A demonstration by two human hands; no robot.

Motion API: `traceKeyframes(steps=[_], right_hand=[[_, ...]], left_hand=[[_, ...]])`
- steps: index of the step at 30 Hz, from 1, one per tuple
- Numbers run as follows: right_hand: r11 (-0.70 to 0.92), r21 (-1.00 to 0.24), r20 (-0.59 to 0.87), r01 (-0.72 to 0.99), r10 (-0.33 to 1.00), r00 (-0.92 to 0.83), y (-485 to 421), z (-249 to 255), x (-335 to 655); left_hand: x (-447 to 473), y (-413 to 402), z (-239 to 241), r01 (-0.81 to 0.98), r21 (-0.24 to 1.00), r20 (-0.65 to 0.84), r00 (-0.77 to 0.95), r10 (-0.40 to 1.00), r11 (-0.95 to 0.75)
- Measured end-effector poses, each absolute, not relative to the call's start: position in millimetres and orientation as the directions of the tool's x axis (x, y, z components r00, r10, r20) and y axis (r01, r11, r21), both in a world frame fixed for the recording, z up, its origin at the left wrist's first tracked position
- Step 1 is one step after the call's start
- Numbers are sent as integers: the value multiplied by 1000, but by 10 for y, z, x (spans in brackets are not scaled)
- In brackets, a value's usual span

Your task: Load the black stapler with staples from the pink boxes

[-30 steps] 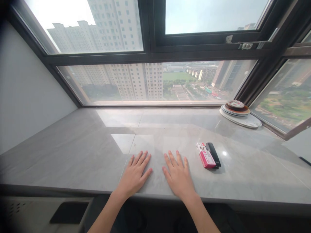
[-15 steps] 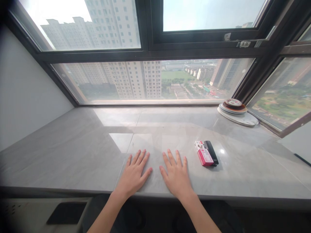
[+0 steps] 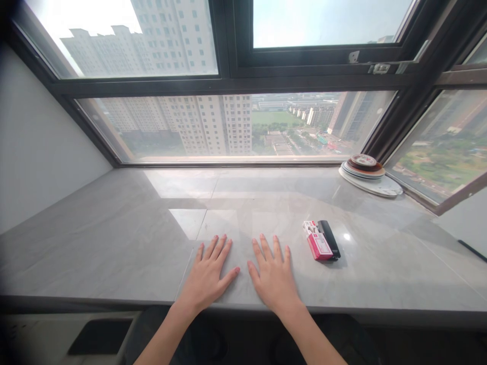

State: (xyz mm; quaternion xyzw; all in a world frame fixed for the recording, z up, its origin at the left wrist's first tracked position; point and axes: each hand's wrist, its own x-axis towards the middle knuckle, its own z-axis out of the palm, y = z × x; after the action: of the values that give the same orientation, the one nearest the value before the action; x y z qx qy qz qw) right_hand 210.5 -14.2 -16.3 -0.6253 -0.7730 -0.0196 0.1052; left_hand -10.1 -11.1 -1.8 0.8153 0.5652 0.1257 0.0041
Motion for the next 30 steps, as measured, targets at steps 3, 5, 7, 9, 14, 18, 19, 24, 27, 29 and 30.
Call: traceKeyframes(steps=[3, 5, 7, 9, 14, 18, 19, 24, 27, 29, 30], right_hand=[[218, -98, 196, 971, 961, -196, -142, -169, 2094], [219, -101, 200, 970, 960, -196, -143, -176, 2089], [221, -104, 204, 970, 959, -197, -144, -184, 2087], [221, -106, 208, 970, 958, -196, -144, -192, 2088], [220, -107, 207, 970, 959, -195, -136, -207, 2094], [223, -103, 204, 969, 959, -199, -130, -214, 2096], [223, -103, 204, 969, 959, -199, -130, -215, 2095], [221, -113, 203, 969, 959, -195, -132, -217, 2090], [219, -113, 202, 969, 960, -193, -132, -211, 2088], [215, -108, 203, 971, 960, -191, -131, -205, 2086], [214, -104, 203, 971, 961, -190, -130, -203, 2085]], left_hand=[[-105, -110, -20, 920, 148, 201, 331, 922, -363], [-107, -108, -24, 920, 147, 203, 331, 921, -363], [-109, -109, -28, 920, 146, 207, 332, 920, -365], [-111, -110, -32, 919, 145, 209, 334, 919, -367], [-112, -110, -47, 920, 145, 203, 333, 921, -365], [-106, -108, -52, 922, 148, 199, 328, 924, -359], [-105, -108, -52, 921, 149, 196, 328, 924, -359], [-106, -104, -46, 922, 152, 195, 325, 925, -356], [-111, -100, -46, 921, 151, 202, 327, 923, -360], [-115, -97, -50, 921, 151, 203, 328, 923, -360], [-116, -96, -53, 921, 151, 202, 327, 923, -360]])
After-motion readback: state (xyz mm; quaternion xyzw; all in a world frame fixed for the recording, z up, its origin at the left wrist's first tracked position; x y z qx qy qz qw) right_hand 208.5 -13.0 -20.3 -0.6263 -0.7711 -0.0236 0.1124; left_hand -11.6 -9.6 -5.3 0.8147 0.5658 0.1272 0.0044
